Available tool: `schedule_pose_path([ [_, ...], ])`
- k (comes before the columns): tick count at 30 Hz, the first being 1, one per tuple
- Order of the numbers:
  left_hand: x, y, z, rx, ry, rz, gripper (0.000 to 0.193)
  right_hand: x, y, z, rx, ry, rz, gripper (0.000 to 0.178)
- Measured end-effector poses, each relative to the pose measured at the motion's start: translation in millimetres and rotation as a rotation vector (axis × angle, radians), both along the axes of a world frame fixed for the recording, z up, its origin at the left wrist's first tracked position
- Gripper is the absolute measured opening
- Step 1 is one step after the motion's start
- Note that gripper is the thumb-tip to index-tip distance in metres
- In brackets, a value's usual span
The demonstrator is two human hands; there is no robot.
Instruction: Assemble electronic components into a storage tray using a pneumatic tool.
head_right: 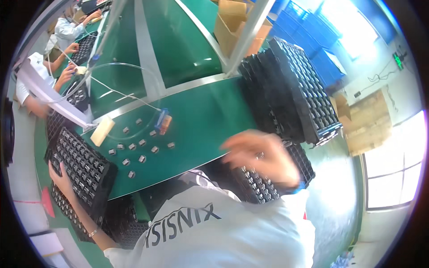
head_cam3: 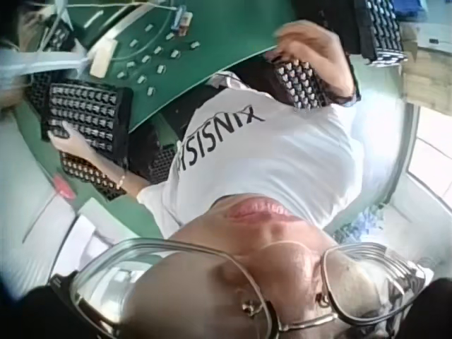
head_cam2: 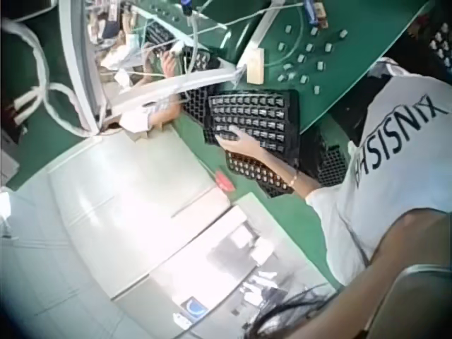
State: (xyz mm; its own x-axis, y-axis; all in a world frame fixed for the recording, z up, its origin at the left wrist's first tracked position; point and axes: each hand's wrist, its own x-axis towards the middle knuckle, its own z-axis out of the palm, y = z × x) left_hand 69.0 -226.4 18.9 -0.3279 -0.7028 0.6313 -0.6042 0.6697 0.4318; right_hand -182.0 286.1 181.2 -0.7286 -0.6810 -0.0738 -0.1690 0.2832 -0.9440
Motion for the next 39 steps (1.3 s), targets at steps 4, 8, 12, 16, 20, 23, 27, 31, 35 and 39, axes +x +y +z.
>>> schedule_pose_path([
  [4, -90.7, 119.1, 43.4, 0.205, 0.16, -0.398, 0.043, -81.9, 100.2, 36.5, 0.343, 0.643, -0.621, 0.026],
  [8, -182.4, 219.5, 56.7, 0.73, 0.165, -1.004, 0.044, -212.4, 234.6, 24.8, 0.743, 0.692, -0.565, 0.038],
  [12, -274.7, 319.5, 73.5, 1.504, 0.184, -1.406, 0.048, -263.8, 281.7, -7.0, 0.41, -0.041, -0.465, 0.058],
  [16, -353.7, 408.4, 92.4, 1.756, 0.182, -1.575, 0.088, -247.5, 224.9, -3.3, 0.457, -0.035, -0.512, 0.055],
  [20, -395.0, 491.0, 92.2, 1.519, 0.116, -1.42, 0.117, -255.7, 242.3, -6.1, 0.444, -0.101, -0.532, 0.053],
  [23, -399.8, 513.2, 100.7, 1.499, -0.029, -1.27, 0.123, -272.5, 261.9, -14.3, 0.43, -0.093, -0.635, 0.054],
  [27, -410.4, 520.9, 87.9, 1.404, -0.109, -1.217, 0.12, -251.2, 240.9, -9.3, 0.309, -0.327, -0.77, 0.051],
  [31, -408.8, 536.1, 80.8, 1.253, -0.085, -1.248, 0.117, -252.0, 240.4, -10.7, 0.136, -0.502, -0.62, 0.038],
  [35, -394.0, 532.7, 89.0, 1.325, -0.034, -1.302, 0.1, -232.7, 230.0, -6.7, 0.08, -0.609, -0.62, 0.031],
  [39, -393.7, 532.3, 91.5, 1.328, 0.015, -1.294, 0.098, -222.4, 231.5, -4.8, 0.086, -0.508, -0.645, 0.032],
])
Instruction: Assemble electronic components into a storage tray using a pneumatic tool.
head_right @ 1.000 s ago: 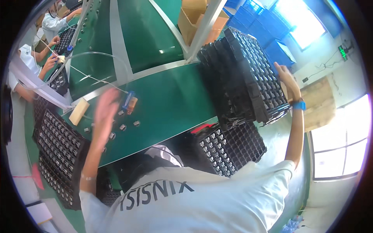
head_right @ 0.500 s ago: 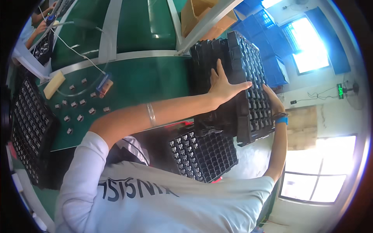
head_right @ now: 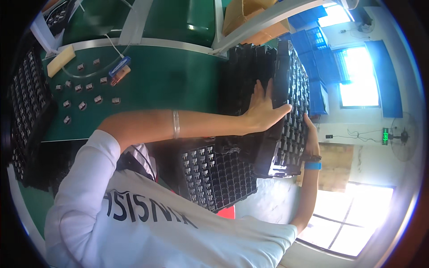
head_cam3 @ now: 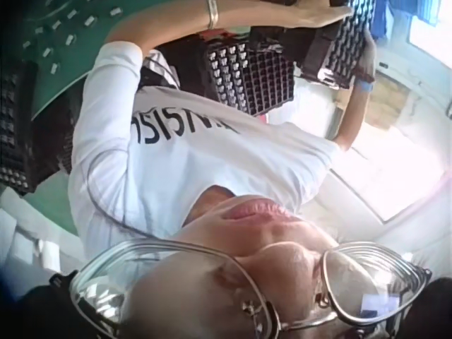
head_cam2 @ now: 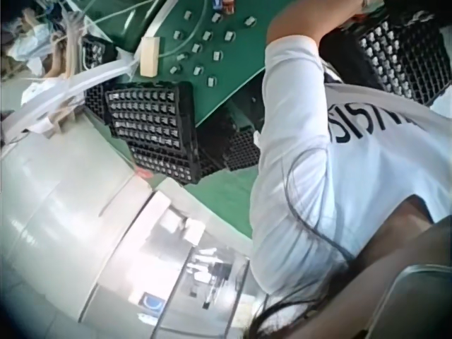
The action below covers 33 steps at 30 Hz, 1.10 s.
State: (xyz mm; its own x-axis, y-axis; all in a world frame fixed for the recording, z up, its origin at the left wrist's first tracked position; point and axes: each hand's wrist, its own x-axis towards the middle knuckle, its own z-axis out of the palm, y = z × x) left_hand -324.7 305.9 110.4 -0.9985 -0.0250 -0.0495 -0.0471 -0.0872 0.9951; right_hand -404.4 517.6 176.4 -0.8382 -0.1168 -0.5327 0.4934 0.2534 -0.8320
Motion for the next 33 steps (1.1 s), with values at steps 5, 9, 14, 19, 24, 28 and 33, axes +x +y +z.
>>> schedule_pose_path([
  [5, 7.7, -10.7, 10.9, 0.039, 0.015, -0.05, 0.097, 23.7, -18.2, 21.9, -0.077, 0.035, -0.029, 0.032],
  [9, 8.3, -22.8, 14.8, 0.056, 0.027, -0.044, 0.097, 41.3, -29.3, 13.4, -0.162, 0.051, -0.053, 0.031],
  [14, 5.3, -33.2, 10.1, 0.006, 0.084, 0.043, 0.098, 72.6, -20.0, -19.1, 0.089, 0.843, 0.418, 0.042],
  [19, 21.2, -40.0, 18.0, 0.015, 0.227, 0.129, 0.097, 108.3, -29.5, -3.9, 0.332, 0.961, 0.548, 0.056],
  [24, 64.5, -71.5, 52.3, 0.121, 0.247, 0.072, 0.091, 119.7, -40.3, 29.0, -0.302, 0.367, 0.056, 0.05],
  [28, 105.5, -116.5, 61.8, 0.103, 0.175, 0.161, 0.089, 147.5, -128.2, 42.8, -0.1, 0.398, -0.039, 0.045],
  [33, 142.3, -159.7, 55.7, 0.071, 0.258, 0.385, 0.088, 142.2, -166.6, 40.3, -0.311, 0.246, 0.015, 0.044],
])
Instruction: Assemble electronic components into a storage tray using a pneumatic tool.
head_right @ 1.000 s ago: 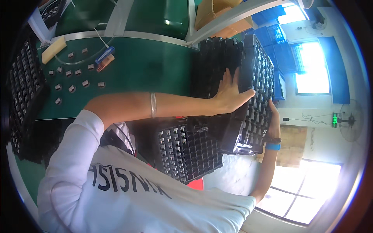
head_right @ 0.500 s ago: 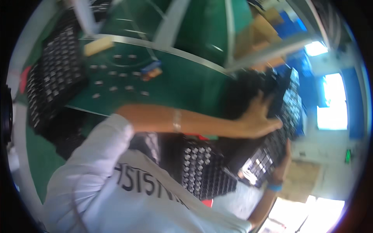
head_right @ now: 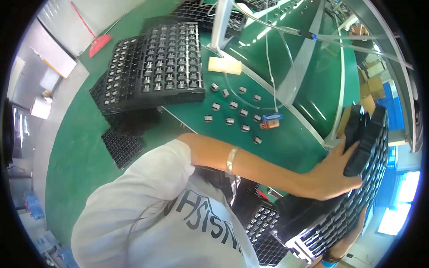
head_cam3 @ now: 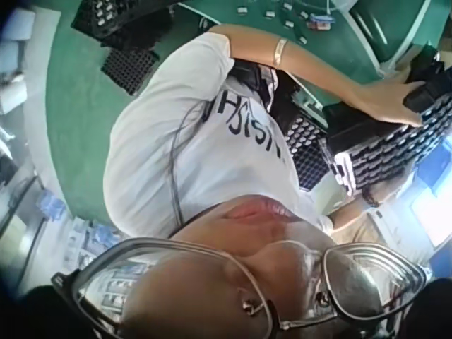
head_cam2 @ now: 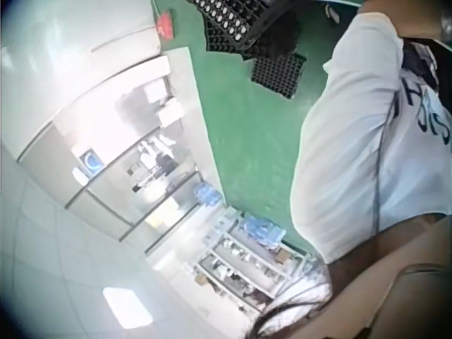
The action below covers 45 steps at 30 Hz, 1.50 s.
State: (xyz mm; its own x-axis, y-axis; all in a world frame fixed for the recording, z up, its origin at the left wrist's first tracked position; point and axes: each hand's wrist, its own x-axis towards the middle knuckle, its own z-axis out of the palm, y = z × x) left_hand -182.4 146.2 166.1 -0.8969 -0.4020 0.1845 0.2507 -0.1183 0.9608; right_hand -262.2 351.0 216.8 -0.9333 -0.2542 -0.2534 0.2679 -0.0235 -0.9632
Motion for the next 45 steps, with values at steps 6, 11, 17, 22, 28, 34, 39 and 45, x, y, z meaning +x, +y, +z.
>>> schedule_pose_path([
  [6, 71.4, -67.4, -16.4, -0.004, 0.072, 0.28, 0.086, 21.4, -85.4, -9.9, -0.034, -0.103, 0.363, 0.037],
  [11, 143.6, -127.0, -31.2, 0.016, 0.005, 0.454, 0.082, 53.2, -182.6, -31.7, -0.038, -0.027, 0.539, 0.035],
  [17, 222.7, -176.7, -41.7, 0.185, 0.131, 0.66, 0.045, 106.0, -292.2, -41.3, -0.034, -0.345, 0.762, 0.033],
  [22, 267.1, -216.7, -44.8, 0.354, 0.094, 0.713, 0.031, 123.0, -365.6, -56.2, -0.029, -0.414, 1.049, 0.033],
  [28, 298.2, -280.7, -59.9, 0.406, 0.046, 0.802, 0.031, 140.4, -455.2, -87.6, -0.05, -0.304, 1.217, 0.034],
  [34, 310.6, -336.1, -97.9, 0.547, -0.053, 0.91, 0.03, 146.3, -524.6, -149.3, -0.17, -0.314, 1.259, 0.027],
  [39, 332.3, -359.4, -148.6, 0.366, -0.218, 1.079, 0.037, 165.6, -536.0, -181.2, 0.009, -0.015, 1.202, 0.061],
  [45, 342.2, -368.5, -123.8, -0.249, -0.536, 1.014, 0.079, 101.6, -496.8, -144.0, 0.213, 1.049, 1.023, 0.05],
])
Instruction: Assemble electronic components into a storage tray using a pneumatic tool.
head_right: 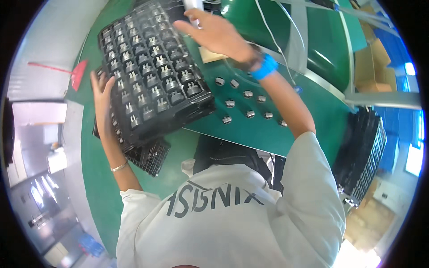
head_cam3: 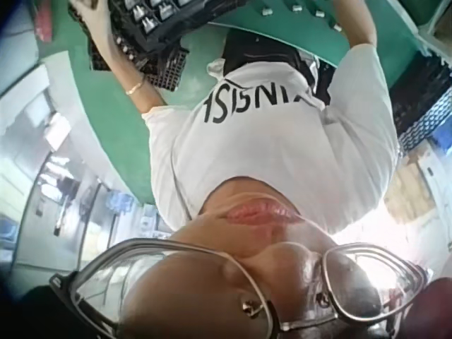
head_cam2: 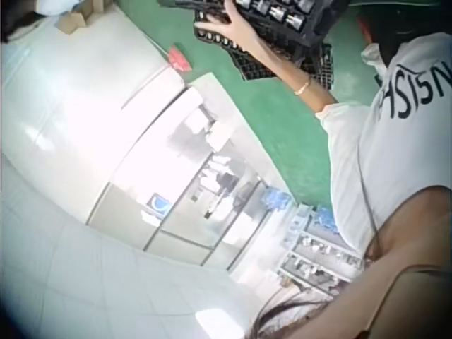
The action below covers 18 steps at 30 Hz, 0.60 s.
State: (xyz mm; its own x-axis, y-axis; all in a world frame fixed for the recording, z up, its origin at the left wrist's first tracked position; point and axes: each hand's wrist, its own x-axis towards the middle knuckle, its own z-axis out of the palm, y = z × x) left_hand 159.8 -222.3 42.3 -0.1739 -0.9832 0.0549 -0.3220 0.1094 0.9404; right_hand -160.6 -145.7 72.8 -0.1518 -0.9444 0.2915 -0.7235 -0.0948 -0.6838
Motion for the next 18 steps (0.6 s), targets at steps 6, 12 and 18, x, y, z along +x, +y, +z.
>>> schedule_pose_path([
  [6, -62.2, 108.4, 79.0, -0.656, -0.097, 0.149, 0.061, -48.9, 192.2, 1.2, -0.004, -0.024, -0.575, 0.013],
  [12, -144.6, 208.3, 1.7, -0.432, 0.116, -0.91, 0.038, -8.1, 274.9, -79.9, 0.085, 0.37, -0.566, 0.038],
  [18, -190.7, 205.4, -61.2, -0.679, -0.496, -0.779, 0.053, -13.3, 262.8, -92.9, 0.113, 0.534, -0.369, 0.039],
])
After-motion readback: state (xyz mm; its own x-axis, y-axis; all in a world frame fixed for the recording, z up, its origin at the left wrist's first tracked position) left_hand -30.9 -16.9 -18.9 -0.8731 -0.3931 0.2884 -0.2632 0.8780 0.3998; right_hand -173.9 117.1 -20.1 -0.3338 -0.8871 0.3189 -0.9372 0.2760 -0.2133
